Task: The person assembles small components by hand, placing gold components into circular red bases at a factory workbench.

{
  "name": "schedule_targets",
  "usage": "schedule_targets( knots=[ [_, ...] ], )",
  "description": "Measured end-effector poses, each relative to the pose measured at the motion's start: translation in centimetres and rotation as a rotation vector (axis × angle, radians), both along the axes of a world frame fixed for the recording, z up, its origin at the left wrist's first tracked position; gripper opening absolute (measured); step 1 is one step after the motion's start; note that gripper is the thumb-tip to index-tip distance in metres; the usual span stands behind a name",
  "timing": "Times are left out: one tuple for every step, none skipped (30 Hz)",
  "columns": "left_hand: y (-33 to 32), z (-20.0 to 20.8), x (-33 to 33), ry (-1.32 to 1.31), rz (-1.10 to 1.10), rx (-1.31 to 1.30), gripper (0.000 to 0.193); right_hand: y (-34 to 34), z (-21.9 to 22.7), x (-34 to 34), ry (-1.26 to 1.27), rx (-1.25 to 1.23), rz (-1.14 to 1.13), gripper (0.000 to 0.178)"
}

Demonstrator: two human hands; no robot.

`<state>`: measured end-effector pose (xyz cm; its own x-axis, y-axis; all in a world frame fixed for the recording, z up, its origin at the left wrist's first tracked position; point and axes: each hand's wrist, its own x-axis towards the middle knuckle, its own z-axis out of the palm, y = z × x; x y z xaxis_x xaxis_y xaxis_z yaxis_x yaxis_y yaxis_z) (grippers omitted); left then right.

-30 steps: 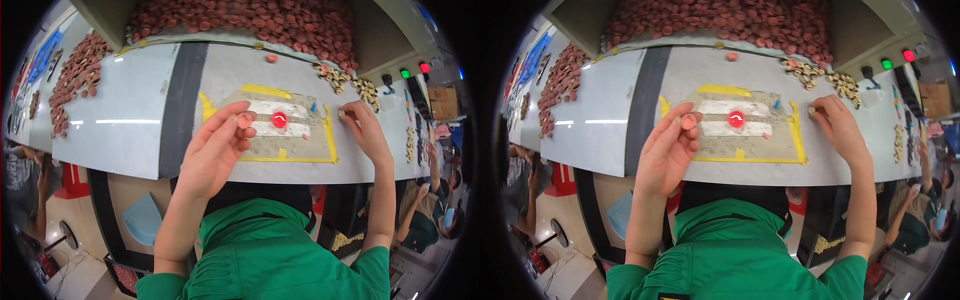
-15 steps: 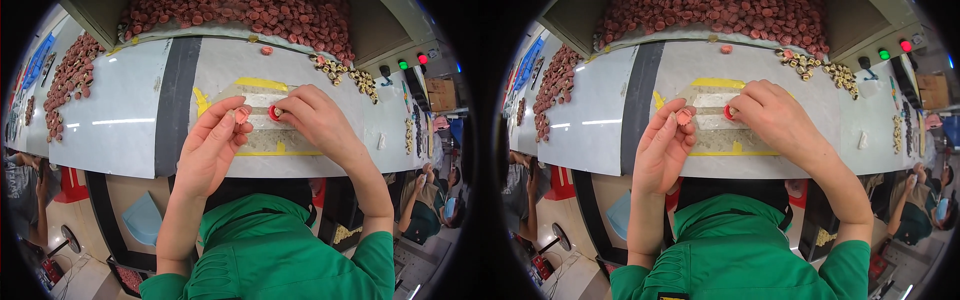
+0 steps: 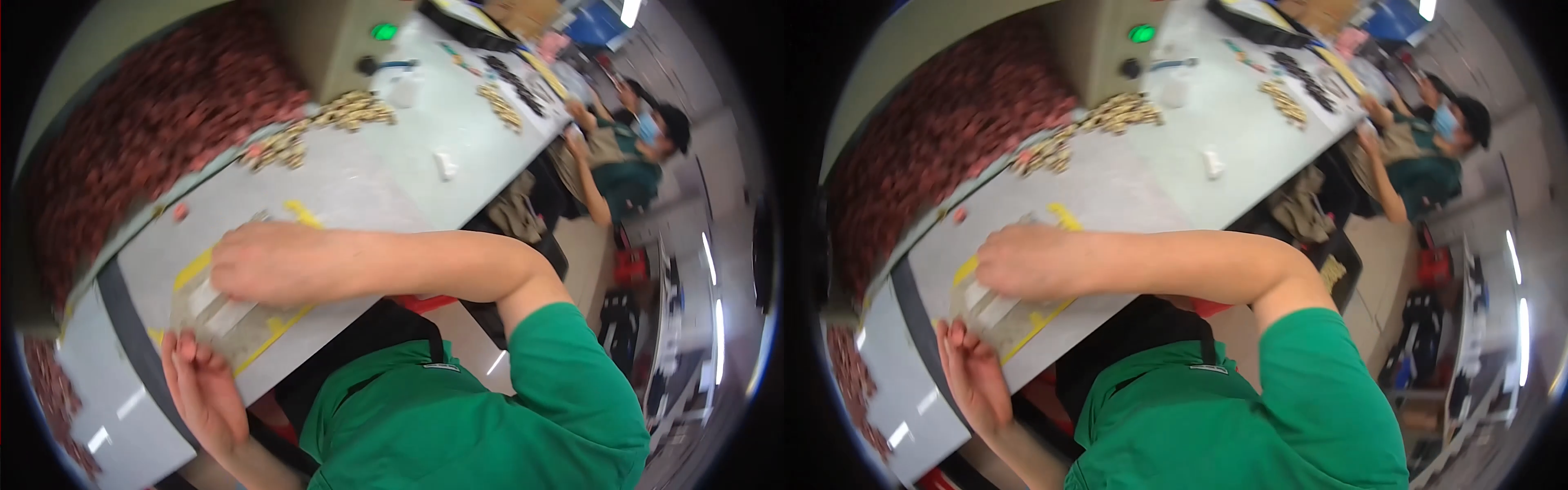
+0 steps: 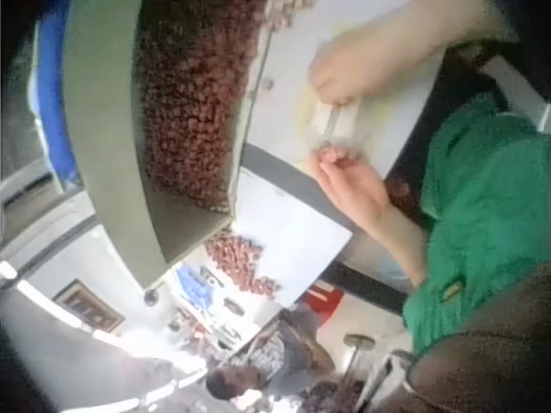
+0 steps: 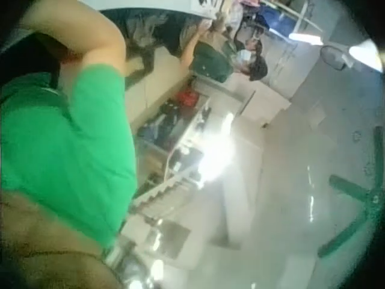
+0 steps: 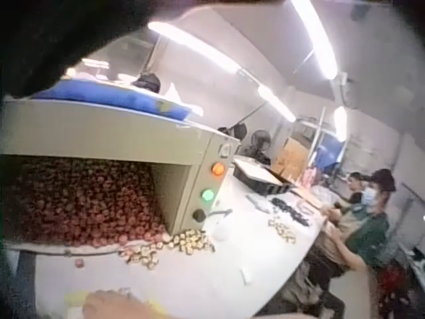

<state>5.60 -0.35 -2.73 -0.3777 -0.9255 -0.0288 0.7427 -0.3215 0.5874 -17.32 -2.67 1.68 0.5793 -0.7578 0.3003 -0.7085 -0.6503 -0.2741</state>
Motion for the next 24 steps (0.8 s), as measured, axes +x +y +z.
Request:
schedule_targets(
  knots=[
    [-0.4,-0.2,-0.1,0.002,-0.018,-0.013,0.036,0.1,0.0,0.1,0.017,-0.019,-0.048,0.011],
    [-0.8,-0.4,-0.4,0.003,-0.030,-0.024,0.035,0.3,0.0,0.2,0.085,-0.078,-0.105,0.011],
    [-0.9,-0.5,-0.6,-0.041,-0.010,-0.003,0.036,0.5,-0.2,0.3,0.146,-0.131,-0.145,0.012],
    [-1.1,-0.6,-0.8,-0.035,-0.032,-0.016,0.036,0.5,-0.3,0.4,0.153,-0.142,-0.168,0.012],
    [-1.4,-0.8,-0.9,-0.039,-0.041,-0.021,0.036,0.6,-0.5,0.4,0.116,-0.117,-0.158,0.013],
    [-1.5,-0.8,-0.8,-0.044,-0.043,-0.025,0.036,0.5,-0.4,0.5,0.077,-0.093,-0.141,0.015],
    [-1.7,-1.0,-0.3,-0.033,-0.070,-0.062,0.043,0.2,-0.2,0.6,0.067,-0.054,-0.123,0.016],
    [-1.7,-1.2,0.0,-0.038,-0.067,-0.062,0.045,0.3,0.0,0.5,0.069,-0.038,-0.106,0.017],
    [-1.7,-1.3,0.3,-0.035,-0.064,-0.070,0.045,0.3,0.2,0.7,0.101,-0.025,-0.102,0.017],
    [-1.7,-1.5,0.5,-0.034,-0.061,-0.077,0.045,0.3,0.2,1.1,0.102,-0.032,-0.100,0.017],
    [-1.5,-1.7,0.8,-0.028,-0.054,-0.068,0.045,0.4,0.1,1.5,0.121,-0.039,-0.116,0.017],
    [-1.5,-1.6,1.0,-0.024,-0.046,-0.062,0.045,0.3,0.2,2.0,0.139,-0.049,-0.132,0.016],
    [-1.5,-1.4,1.3,-0.025,-0.041,-0.069,0.045,0.3,0.0,2.3,0.137,-0.056,-0.127,0.016],
    [-1.6,-1.2,1.4,-0.021,-0.035,-0.061,0.040,0.2,-0.4,2.6,0.129,-0.074,-0.133,0.015],
    [-1.6,-1.1,1.5,-0.018,-0.027,-0.052,0.036,0.1,-0.3,3.0,0.118,-0.092,-0.135,0.014],
    [-1.6,-1.0,1.8,-0.023,-0.019,-0.057,0.036,0.1,-0.3,3.2,0.112,-0.097,-0.128,0.014],
    [-1.6,-0.9,1.9,-0.029,-0.017,-0.050,0.035,0.2,-0.2,3.3,0.127,-0.101,-0.139,0.013],
    [-1.7,-0.8,2.1,-0.036,-0.014,-0.043,0.035,0.2,-0.1,3.4,0.140,-0.105,-0.150,0.013],
    [-1.8,-0.7,2.1,-0.047,-0.007,-0.047,0.035,0.1,-0.1,3.6,0.128,-0.109,-0.144,0.013],
    [-1.9,-0.6,2.0,-0.051,-0.003,-0.037,0.035,-0.1,-0.2,3.7,0.141,-0.127,-0.158,0.013],
    [-1.9,-0.4,1.9,-0.058,0.004,-0.024,0.035,-0.1,-0.5,3.8,0.150,-0.144,-0.168,0.013],
    [-0.7,0.0,1.1,-0.049,0.029,-0.012,0.036,0.7,-0.2,3.0,0.135,-0.131,-0.129,0.013],
    [0.3,0.2,-0.3,-0.015,0.021,-0.008,0.036,1.4,0.3,1.3,0.134,-0.108,-0.086,0.013],
    [-0.4,0.1,-0.4,-0.007,0.000,-0.028,0.037,1.1,0.2,1.0,0.108,-0.107,-0.060,0.013]
  ],
)
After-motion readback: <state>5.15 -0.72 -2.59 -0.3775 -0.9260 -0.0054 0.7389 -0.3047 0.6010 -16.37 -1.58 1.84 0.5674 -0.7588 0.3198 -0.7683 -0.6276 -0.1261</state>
